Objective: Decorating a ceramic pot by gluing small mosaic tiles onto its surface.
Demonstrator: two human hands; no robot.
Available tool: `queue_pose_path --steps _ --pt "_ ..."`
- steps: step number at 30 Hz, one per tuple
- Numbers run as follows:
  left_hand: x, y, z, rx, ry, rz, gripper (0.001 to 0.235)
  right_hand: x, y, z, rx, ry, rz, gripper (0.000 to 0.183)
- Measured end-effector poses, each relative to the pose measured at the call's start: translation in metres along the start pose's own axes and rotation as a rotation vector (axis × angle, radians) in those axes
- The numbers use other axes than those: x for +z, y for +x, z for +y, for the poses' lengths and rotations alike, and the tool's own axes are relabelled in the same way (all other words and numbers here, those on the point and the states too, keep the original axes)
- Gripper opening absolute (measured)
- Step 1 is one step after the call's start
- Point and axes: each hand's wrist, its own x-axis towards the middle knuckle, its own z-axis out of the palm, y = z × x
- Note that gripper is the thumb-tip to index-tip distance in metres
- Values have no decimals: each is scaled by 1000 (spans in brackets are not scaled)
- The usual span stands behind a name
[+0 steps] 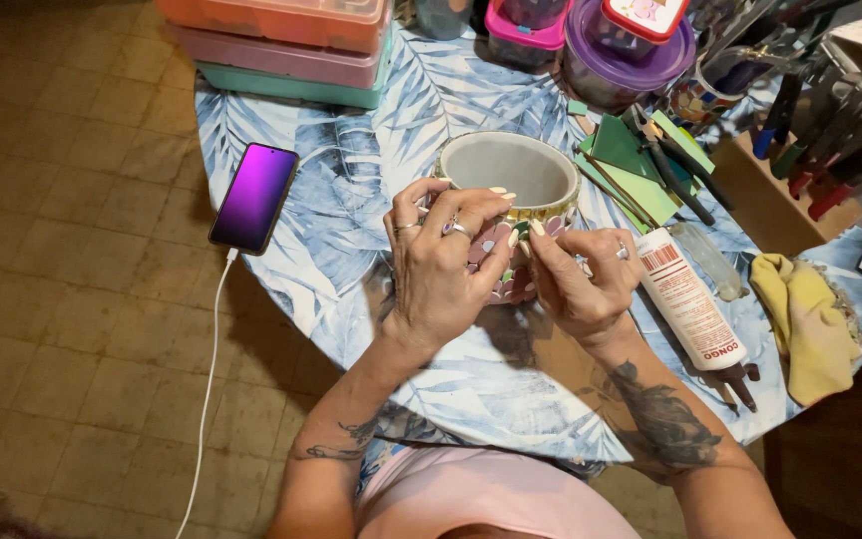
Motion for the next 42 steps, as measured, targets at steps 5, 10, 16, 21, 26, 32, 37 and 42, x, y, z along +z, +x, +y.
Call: queue_pose_path --steps 5,10,16,21,26,32,37,42 --pt "0 0 0 -5 -4 0 21 0 0 -1 20 24 -3 7" --pt "1 -1 -1 -6 0 -3 22 1 0 -1 13 -4 5 10" --pt "1 0 0 -1 4 3 21 2 1 -1 9 -38 9 10" --pt "2 -2 -1 0 6 10 22 1 2 -3 33 24 17 11" --pt "1 -1 1 -6 3 10 20 0 3 -1 10 8 4 11" --pt "1 -1 0 -5 4 14 21 1 -2 1 26 32 2 11" --pt "1 -1 0 3 1 15 21 0 -3 1 145 137 -21 5" --pt "1 0 1 -1 -4 13 22 -4 1 -1 325 264 -40 17"
